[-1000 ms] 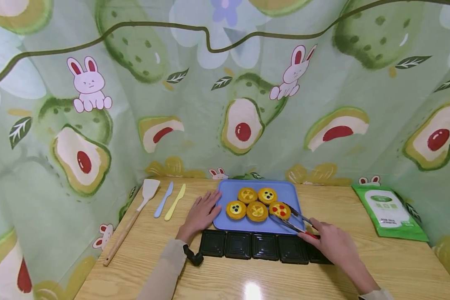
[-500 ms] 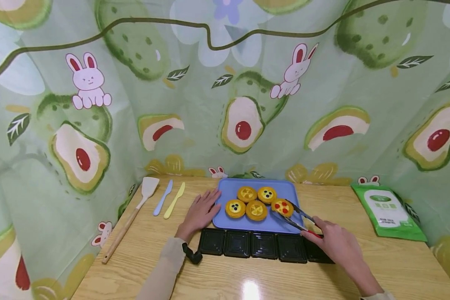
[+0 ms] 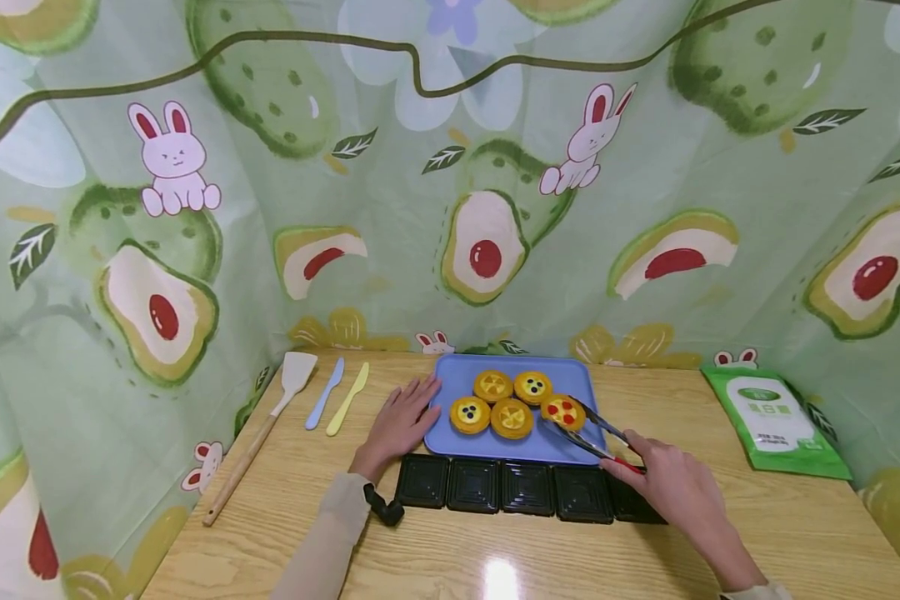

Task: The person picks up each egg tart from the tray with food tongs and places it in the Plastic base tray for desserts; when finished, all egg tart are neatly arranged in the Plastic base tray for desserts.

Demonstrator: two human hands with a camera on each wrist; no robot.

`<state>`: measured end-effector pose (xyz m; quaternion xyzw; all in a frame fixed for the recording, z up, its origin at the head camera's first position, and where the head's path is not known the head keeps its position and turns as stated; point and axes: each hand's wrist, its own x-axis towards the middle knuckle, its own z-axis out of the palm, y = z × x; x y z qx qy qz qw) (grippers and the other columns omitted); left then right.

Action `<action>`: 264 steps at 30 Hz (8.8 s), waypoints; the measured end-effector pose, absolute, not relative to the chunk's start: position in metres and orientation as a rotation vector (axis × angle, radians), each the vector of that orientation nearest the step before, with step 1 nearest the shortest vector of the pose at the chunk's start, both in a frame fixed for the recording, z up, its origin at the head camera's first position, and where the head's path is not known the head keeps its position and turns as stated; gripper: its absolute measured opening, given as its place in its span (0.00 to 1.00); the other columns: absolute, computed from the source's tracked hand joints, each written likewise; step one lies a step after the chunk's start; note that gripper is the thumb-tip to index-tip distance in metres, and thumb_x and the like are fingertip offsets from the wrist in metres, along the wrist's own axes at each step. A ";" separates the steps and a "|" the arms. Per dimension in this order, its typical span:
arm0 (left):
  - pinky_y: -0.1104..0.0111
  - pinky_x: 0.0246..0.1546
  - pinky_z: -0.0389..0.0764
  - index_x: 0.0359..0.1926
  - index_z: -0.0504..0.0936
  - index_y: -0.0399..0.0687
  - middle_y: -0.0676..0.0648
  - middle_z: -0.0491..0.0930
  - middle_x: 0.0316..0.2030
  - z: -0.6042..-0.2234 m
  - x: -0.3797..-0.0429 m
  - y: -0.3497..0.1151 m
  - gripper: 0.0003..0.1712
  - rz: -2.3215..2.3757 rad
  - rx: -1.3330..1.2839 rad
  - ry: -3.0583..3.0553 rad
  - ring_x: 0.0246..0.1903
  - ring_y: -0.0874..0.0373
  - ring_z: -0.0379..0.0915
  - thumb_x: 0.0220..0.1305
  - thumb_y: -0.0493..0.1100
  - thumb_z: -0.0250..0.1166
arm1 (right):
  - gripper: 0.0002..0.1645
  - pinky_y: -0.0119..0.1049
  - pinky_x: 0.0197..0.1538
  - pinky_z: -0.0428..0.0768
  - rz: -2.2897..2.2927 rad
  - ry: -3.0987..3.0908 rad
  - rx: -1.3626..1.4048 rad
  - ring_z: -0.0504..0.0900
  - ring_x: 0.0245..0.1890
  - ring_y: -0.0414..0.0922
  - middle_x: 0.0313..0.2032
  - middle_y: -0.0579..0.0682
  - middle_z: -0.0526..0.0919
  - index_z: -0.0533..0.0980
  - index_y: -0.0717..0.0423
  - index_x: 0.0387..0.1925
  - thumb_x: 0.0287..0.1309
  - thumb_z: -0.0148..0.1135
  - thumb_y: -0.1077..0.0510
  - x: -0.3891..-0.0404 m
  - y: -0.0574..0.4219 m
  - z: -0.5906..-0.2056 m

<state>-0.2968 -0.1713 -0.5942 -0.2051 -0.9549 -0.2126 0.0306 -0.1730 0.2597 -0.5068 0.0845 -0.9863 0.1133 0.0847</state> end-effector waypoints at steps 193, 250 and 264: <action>0.43 0.79 0.48 0.83 0.59 0.59 0.55 0.54 0.81 -0.599 -0.293 -0.174 0.34 -0.625 -0.672 -2.893 0.81 0.48 0.47 0.83 0.62 0.43 | 0.32 0.32 0.19 0.52 0.372 -2.885 0.578 0.58 0.15 0.38 0.18 0.39 0.55 0.73 0.46 0.31 0.55 0.69 0.24 -0.208 0.216 -0.530; 0.41 0.78 0.46 0.82 0.60 0.56 0.52 0.56 0.81 -0.596 -0.297 -0.172 0.34 -0.670 -0.673 -2.880 0.81 0.45 0.48 0.83 0.58 0.46 | 0.28 0.31 0.21 0.52 0.339 -2.850 0.636 0.59 0.16 0.37 0.18 0.38 0.54 0.80 0.48 0.38 0.59 0.69 0.29 -0.214 0.219 -0.528; 0.41 0.78 0.47 0.82 0.60 0.56 0.51 0.57 0.81 -0.599 -0.298 -0.173 0.34 -0.675 -0.686 -2.860 0.81 0.44 0.49 0.83 0.58 0.46 | 0.28 0.30 0.20 0.56 0.378 -2.825 0.709 0.60 0.16 0.35 0.17 0.36 0.57 0.79 0.46 0.37 0.60 0.67 0.27 -0.208 0.216 -0.519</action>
